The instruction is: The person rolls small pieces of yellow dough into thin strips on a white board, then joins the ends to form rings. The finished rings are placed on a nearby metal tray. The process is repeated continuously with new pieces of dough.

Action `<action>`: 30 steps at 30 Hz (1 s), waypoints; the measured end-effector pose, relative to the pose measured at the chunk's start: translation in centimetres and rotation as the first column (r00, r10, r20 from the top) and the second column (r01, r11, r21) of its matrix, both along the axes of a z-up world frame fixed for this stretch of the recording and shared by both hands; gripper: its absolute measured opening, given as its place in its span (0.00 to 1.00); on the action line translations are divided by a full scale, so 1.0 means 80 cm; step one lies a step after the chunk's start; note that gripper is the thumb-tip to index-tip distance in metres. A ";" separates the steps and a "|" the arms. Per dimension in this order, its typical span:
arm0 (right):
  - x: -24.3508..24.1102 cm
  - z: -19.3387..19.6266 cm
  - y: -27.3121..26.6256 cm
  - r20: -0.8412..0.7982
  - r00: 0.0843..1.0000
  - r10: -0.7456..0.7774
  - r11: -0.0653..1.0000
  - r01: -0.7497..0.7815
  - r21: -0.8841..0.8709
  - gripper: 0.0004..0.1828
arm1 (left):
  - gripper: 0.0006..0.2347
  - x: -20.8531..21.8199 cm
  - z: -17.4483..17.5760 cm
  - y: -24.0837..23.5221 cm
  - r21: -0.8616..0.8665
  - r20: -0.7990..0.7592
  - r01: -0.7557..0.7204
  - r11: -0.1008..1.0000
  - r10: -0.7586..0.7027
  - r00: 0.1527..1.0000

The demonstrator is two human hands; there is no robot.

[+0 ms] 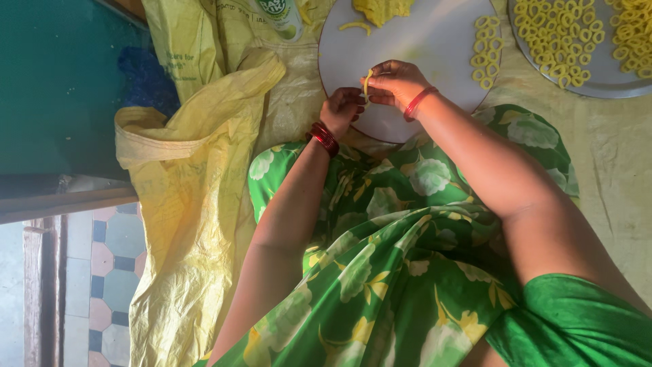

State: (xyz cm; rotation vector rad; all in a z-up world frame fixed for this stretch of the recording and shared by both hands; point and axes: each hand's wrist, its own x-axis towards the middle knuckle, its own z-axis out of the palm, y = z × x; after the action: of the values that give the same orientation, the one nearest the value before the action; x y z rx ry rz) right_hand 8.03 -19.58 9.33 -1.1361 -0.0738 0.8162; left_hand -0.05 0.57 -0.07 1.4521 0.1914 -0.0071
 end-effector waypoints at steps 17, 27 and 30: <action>-0.012 -0.016 0.016 0.004 0.998 -0.068 0.994 0.068 -0.088 0.10 | 0.15 0.000 0.003 0.012 -0.100 0.006 -0.138 0.985 0.139 0.990; -0.020 -0.014 0.016 0.082 0.997 -0.009 0.991 0.020 -0.133 0.10 | 0.11 -0.006 0.022 0.009 -0.202 -0.059 -0.158 0.967 0.149 0.987; -0.020 -0.013 0.016 0.115 0.993 0.013 0.989 0.004 -0.148 0.11 | 0.12 -0.006 0.023 0.009 -0.219 -0.101 -0.175 0.960 0.156 0.983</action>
State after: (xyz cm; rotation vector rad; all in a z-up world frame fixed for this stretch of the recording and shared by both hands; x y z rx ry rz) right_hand 6.47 -18.34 8.33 -1.3242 -0.1140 0.7692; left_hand -0.50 1.28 1.80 1.2049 0.3684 0.0467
